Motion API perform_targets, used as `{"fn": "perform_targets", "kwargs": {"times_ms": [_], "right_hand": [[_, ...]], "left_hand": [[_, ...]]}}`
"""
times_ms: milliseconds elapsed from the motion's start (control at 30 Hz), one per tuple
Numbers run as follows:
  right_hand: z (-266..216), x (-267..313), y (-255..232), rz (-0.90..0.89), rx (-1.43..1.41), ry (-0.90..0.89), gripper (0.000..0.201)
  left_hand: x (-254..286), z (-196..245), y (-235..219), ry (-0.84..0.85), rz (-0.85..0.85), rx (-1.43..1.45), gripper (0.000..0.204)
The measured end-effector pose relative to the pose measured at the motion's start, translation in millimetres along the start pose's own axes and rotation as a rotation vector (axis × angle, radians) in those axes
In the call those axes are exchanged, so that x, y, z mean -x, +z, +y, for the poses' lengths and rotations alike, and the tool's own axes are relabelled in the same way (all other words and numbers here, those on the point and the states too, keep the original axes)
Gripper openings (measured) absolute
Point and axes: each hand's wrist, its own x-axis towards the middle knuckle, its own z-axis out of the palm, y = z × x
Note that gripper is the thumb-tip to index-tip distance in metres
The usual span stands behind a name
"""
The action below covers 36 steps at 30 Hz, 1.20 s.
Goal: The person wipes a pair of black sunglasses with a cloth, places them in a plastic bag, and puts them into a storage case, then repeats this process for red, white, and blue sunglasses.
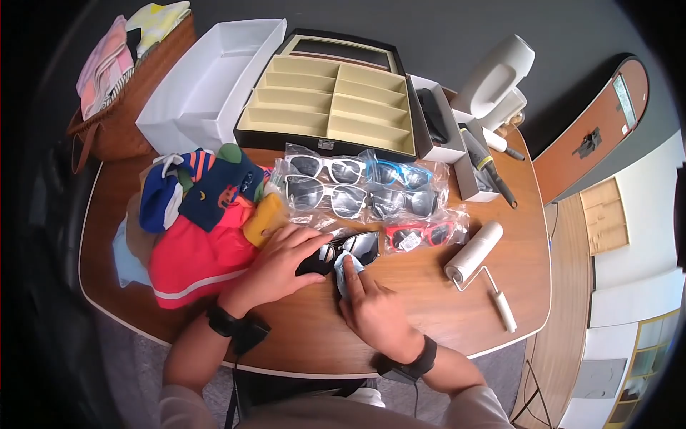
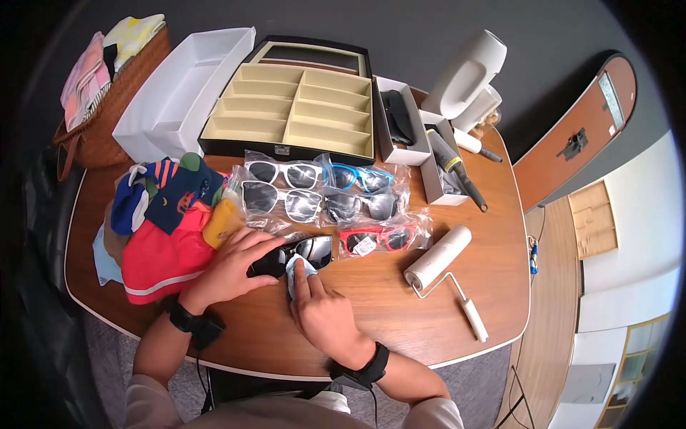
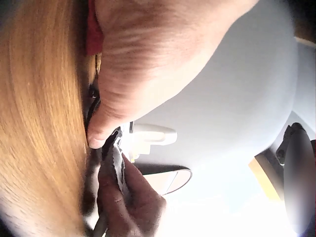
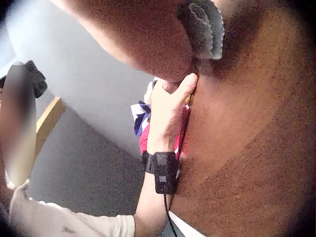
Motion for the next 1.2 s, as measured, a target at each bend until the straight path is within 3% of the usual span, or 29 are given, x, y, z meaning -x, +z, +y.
{"fn": "perform_targets", "kwargs": {"times_ms": [300, 500, 600, 733, 933, 1033, 1133, 1200], "right_hand": [[16.8, -9.1, -3.5, 0.068, 0.010, 0.194, 0.072], [14.0, -6.8, -2.8, 0.045, -0.021, 0.142, 0.074], [9.5, -5.0, 2.6, 0.091, -0.017, 0.030, 0.074], [12.9, -6.0, -1.8, 0.032, -0.045, 0.104, 0.073], [23.6, -11.5, -5.4, 0.105, -0.024, 0.189, 0.069], [22.9, -11.1, -4.4, 0.126, -0.012, 0.121, 0.070], [15.8, -8.7, -8.6, 0.008, 0.030, 0.054, 0.073], [13.7, -7.1, -3.6, 0.053, -0.007, 0.017, 0.073]], "left_hand": [[-1.5, 2.0, -1.2, -0.025, -0.022, -0.008, 0.069], [-2.0, 2.1, -1.6, -0.035, -0.022, -0.007, 0.069], [-2.2, 3.2, -2.3, -0.030, -0.017, -0.017, 0.069], [-2.5, 4.4, -2.7, -0.028, -0.018, -0.025, 0.069], [-3.0, 5.9, -3.9, -0.016, -0.018, -0.021, 0.067], [-2.6, 4.1, -2.4, -0.023, -0.016, -0.023, 0.069], [-2.4, 4.4, -3.0, -0.028, -0.020, -0.015, 0.070], [-2.2, 4.1, -3.2, -0.032, -0.023, -0.018, 0.070]]}}
